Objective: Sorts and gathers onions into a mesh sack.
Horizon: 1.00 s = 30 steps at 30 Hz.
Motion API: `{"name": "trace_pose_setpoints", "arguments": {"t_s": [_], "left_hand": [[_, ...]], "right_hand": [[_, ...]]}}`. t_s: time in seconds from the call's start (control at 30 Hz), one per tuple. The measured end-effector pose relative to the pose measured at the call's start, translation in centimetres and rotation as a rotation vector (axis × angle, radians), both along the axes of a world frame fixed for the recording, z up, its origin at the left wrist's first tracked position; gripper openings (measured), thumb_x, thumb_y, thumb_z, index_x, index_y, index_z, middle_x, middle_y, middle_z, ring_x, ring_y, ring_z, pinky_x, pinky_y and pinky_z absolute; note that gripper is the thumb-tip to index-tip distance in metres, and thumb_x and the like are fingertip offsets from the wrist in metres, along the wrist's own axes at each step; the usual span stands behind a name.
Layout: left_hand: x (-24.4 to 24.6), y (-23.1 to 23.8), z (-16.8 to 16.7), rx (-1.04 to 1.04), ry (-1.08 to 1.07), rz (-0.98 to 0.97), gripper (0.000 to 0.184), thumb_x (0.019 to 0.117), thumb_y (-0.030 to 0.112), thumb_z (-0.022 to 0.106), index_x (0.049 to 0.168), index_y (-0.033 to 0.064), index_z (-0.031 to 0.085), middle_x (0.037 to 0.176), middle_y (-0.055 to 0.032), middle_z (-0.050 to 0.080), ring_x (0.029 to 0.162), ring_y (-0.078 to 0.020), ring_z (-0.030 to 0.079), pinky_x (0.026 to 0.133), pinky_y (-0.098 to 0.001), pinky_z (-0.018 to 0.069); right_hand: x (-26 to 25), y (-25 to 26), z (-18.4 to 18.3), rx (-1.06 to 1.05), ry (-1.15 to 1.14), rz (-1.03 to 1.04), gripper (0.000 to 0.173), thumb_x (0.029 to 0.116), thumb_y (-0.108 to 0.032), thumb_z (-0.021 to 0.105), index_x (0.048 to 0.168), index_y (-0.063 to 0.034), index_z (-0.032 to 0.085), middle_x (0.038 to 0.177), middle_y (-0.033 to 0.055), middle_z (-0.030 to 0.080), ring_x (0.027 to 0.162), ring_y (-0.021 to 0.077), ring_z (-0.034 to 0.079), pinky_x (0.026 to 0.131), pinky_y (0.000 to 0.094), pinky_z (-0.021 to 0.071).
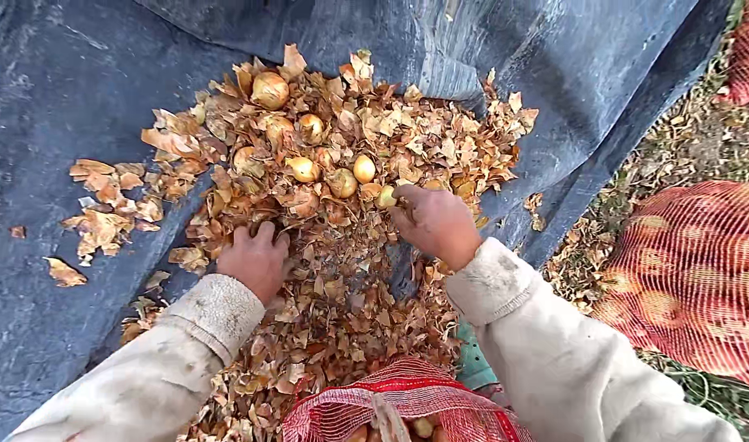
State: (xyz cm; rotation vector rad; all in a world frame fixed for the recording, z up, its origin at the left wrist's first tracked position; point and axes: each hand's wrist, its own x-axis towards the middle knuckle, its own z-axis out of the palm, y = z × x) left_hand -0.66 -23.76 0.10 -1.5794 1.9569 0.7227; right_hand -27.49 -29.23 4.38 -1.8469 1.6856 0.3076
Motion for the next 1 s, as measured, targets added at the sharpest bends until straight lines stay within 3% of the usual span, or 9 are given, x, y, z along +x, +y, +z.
{"name": "trace_pose_setpoints", "arguments": {"t_s": [0.07,0.17,0.27,0.4,0.47,0.57,0.7,0.87,1.0], "left_hand": [[1.1,1.3,0.3,0.118,-0.075,-0.004,0.052,0.0964,0.036,0.072,0.14,0.0102,0.062,0.141,-0.027,0.054,0.122,-0.0551,0.055,0.085,-0.0674,0.0531],[3.9,4.1,0.1,0.24,-0.138,-0.044,0.06,0.088,0.017,0.079,0.144,0.0149,0.058,0.144,-0.0285,0.051,0.118,-0.0554,0.057,0.088,-0.0664,0.0527],[6.5,7.3,0.7,0.252,-0.059,-0.046,0.064,0.0919,0.019,0.075,0.151,0.014,0.051,0.144,-0.0273,0.053,0.119,-0.0536,0.059,0.09,-0.0665,0.0523],[7.7,10.8,1.6,-0.216,0.261,0.139,0.061,0.0828,0.033,0.079,0.131,-0.0005,0.067,0.102,-0.0283,0.073,0.088,-0.0524,0.072,0.07,-0.0686,0.0555],[7.1,10.0,1.2,-0.433,0.404,0.169,0.057,0.0768,0.038,0.077,0.115,-0.0045,0.072,0.096,-0.0262,0.074,0.082,-0.0492,0.073,0.067,-0.0661,0.0572],[5.2,5.2,0.9,-0.396,0.497,0.128,0.051,0.0754,0.036,0.087,0.109,-0.0012,0.074,0.124,-0.029,0.064,0.1,-0.0526,0.066,0.075,-0.0665,0.0569],[1.8,-1.3,1.1,-0.007,0.169,0.04,0.053,0.0845,0.046,0.083,0.118,0.0052,0.073,0.155,-0.0201,0.045,0.142,-0.0466,0.042,0.096,-0.0618,0.052],[0.4,-1.5,0.4,0.213,-0.033,-0.021,0.053,0.0878,0.044,0.08,0.125,0.0079,0.071,0.162,-0.0195,0.035,0.142,-0.0485,0.041,0.093,-0.0626,0.0523],[2.2,-0.2,0.0,0.071,0.08,0.11,0.05,0.0819,0.041,0.086,0.12,0.0108,0.074,0.16,-0.0198,0.039,0.134,-0.0512,0.048,0.09,-0.0664,0.0519]], "right_hand": [[1.5,-2.6,-0.9,0.088,0.181,0.05,0.039,0.0992,-0.039,0.062,0.132,-0.0179,0.065,0.104,0.0194,0.073,0.098,0.0432,0.07,0.075,0.0644,0.0539],[3.4,-3.4,-2.7,0.214,0.317,0.129,0.049,0.0939,-0.044,0.07,0.128,-0.0098,0.064,0.11,0.0224,0.07,0.104,0.0446,0.068,0.077,0.0635,0.0534],[3.5,-2.4,-3.0,0.243,0.311,0.188,0.048,0.0914,-0.039,0.075,0.127,-0.0086,0.064,0.111,0.0226,0.07,0.104,0.045,0.068,0.077,0.0638,0.0534],[2.3,1.9,-0.5,0.234,0.004,0.426,0.047,0.0867,-0.045,0.079,0.123,-0.0158,0.07,0.107,0.0122,0.072,0.094,0.0338,0.071,0.075,0.055,0.0561],[1.9,3.8,0.4,0.126,-0.213,0.48,0.052,0.0844,-0.047,0.081,0.123,-0.0137,0.073,0.115,0.012,0.072,0.094,0.0318,0.072,0.074,0.0525,0.058],[2.2,1.4,0.1,-0.032,-0.298,0.392,0.048,0.0836,-0.046,0.081,0.116,-0.0103,0.074,0.137,0.016,0.063,0.107,0.0365,0.069,0.081,0.0559,0.0577],[3.6,-4.6,-1.2,0.034,-0.113,0.246,0.053,0.0845,-0.051,0.08,0.121,-0.0129,0.073,0.157,0.0123,0.045,0.12,0.0347,0.062,0.092,0.0565,0.0531],[3.7,-6.1,-2.2,0.112,-0.036,0.195,0.055,0.0835,-0.053,0.081,0.123,-0.0147,0.072,0.161,0.0102,0.04,0.129,0.0328,0.057,0.096,0.0562,0.0514],[2.9,-7.1,-3.1,0.156,-0.06,0.247,0.055,0.0812,-0.051,0.084,0.121,-0.0156,0.073,0.161,0.0121,0.038,0.13,0.0351,0.055,0.096,0.0583,0.0512]]}}
